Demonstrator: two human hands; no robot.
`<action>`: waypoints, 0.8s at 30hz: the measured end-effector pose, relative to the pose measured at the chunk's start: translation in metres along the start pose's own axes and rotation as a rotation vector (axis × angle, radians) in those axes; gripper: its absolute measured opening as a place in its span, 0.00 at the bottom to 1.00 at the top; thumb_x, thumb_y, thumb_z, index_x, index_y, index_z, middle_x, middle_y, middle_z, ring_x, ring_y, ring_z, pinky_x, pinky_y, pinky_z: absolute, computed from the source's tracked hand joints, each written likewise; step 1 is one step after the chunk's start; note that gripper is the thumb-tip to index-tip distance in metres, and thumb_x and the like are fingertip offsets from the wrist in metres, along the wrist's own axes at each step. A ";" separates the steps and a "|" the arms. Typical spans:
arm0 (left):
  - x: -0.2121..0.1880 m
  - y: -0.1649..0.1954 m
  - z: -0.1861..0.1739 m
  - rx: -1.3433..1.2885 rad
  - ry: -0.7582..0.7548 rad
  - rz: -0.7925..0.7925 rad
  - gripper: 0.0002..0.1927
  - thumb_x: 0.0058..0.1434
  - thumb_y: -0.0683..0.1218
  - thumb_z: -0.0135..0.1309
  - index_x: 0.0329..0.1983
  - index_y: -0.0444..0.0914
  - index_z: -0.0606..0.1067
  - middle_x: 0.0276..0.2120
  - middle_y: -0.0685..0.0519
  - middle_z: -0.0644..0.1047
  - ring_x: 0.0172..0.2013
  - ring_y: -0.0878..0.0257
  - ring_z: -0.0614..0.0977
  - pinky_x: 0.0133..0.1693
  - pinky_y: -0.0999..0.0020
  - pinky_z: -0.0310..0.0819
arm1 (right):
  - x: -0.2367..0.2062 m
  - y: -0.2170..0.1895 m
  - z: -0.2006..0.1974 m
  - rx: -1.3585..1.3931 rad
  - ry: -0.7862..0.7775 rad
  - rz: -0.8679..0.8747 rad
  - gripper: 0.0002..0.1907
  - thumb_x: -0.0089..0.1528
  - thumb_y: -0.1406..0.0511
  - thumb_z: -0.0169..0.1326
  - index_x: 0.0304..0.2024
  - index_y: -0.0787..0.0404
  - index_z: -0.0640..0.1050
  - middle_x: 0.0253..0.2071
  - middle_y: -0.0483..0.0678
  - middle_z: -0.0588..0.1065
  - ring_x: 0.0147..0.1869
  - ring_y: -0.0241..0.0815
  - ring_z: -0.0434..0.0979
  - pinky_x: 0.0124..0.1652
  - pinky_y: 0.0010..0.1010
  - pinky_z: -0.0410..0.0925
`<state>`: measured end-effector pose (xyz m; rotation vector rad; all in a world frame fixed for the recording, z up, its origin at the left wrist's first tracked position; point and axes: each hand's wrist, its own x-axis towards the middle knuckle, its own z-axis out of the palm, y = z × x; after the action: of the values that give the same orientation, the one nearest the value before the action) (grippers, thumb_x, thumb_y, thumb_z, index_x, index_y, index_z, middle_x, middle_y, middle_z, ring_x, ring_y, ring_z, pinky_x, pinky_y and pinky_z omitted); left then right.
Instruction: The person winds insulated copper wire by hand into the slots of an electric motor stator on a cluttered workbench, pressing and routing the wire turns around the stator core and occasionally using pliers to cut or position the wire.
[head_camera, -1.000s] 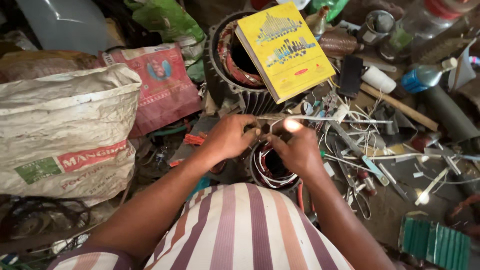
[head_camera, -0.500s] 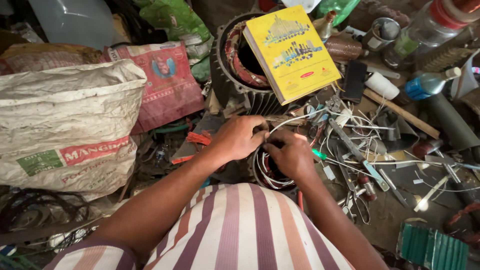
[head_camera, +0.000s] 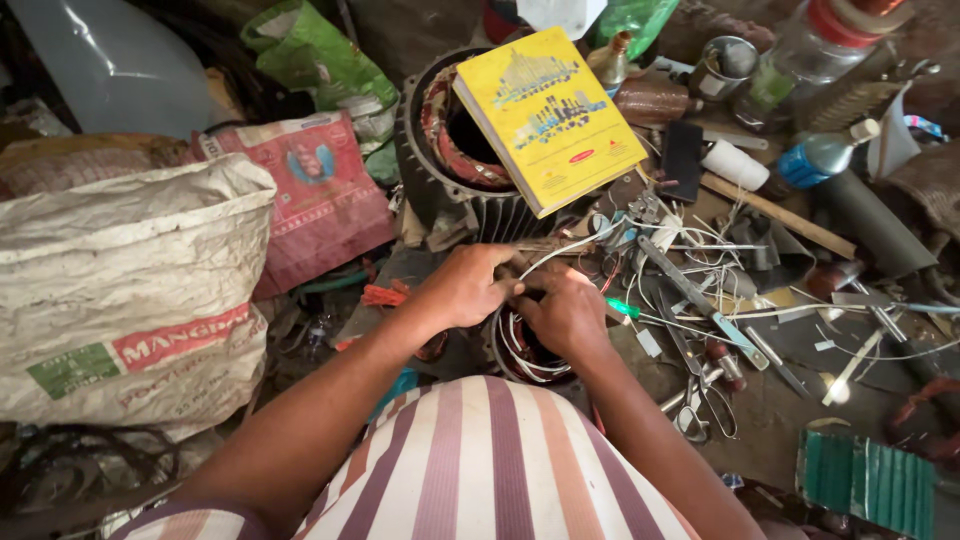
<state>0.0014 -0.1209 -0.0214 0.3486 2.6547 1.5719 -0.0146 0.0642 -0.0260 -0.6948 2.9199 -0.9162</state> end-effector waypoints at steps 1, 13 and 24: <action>0.002 -0.003 0.003 -0.019 -0.011 -0.032 0.12 0.56 0.42 0.62 0.43 0.36 0.80 0.26 0.48 0.80 0.28 0.57 0.82 0.34 0.61 0.75 | 0.000 0.001 0.000 -0.012 -0.015 0.014 0.13 0.52 0.58 0.65 0.37 0.53 0.86 0.41 0.51 0.81 0.46 0.57 0.80 0.44 0.47 0.71; 0.011 -0.024 0.024 -0.230 -0.030 -0.114 0.05 0.59 0.41 0.61 0.34 0.34 0.78 0.20 0.53 0.79 0.19 0.69 0.79 0.24 0.68 0.73 | -0.001 0.018 -0.007 0.175 -0.065 0.117 0.20 0.50 0.61 0.68 0.42 0.60 0.81 0.34 0.53 0.80 0.37 0.50 0.81 0.39 0.42 0.72; 0.012 -0.007 0.018 -0.192 -0.049 -0.220 0.06 0.59 0.42 0.61 0.31 0.33 0.79 0.20 0.52 0.80 0.19 0.67 0.82 0.25 0.66 0.74 | 0.010 0.026 -0.026 1.290 -0.130 0.406 0.10 0.61 0.70 0.58 0.44 0.67 0.79 0.27 0.44 0.74 0.25 0.31 0.69 0.25 0.22 0.62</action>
<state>-0.0088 -0.1064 -0.0356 0.0825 2.3839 1.7020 -0.0376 0.0931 -0.0173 -0.0382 1.6145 -2.0988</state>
